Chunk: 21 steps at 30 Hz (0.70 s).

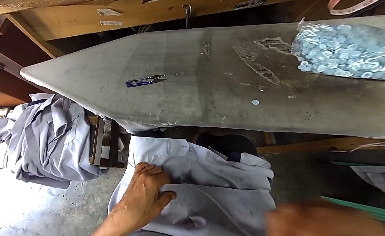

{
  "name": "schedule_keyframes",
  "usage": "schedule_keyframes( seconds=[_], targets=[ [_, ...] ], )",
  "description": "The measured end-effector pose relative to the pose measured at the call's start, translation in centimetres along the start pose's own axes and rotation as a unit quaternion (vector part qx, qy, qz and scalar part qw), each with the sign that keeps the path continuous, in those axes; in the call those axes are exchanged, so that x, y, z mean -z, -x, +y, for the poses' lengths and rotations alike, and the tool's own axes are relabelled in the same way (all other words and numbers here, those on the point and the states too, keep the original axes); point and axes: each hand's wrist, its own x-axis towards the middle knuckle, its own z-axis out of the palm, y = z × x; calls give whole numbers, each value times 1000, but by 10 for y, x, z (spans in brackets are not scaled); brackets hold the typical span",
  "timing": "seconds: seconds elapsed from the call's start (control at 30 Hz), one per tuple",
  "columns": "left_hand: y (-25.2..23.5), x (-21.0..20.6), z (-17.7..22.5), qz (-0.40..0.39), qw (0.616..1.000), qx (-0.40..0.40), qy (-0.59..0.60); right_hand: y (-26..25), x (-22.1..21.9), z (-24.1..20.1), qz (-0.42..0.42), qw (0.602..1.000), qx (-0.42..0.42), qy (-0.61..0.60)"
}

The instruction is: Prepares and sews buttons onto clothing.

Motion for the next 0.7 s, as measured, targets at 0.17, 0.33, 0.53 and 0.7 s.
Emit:
schedule_keyframes(
  seconds=[0.17, 0.33, 0.53, 0.7],
  targets=[
    [-2, 8, -3, -26, 998, -5, 62, -23, -44, 83, -107, 982, -75, 136],
    [-2, 11, -5, -29, 996, -1, 86, -25, -55, 106, -65, 981, -124, 138],
    [-2, 10, -6, -23, 995, -2, 93, -27, -56, 103, -57, 979, -147, 127],
    [-1, 10, -6, -23, 995, 1, 101, -29, -56, 103, -59, 977, -157, 130]
  ],
)
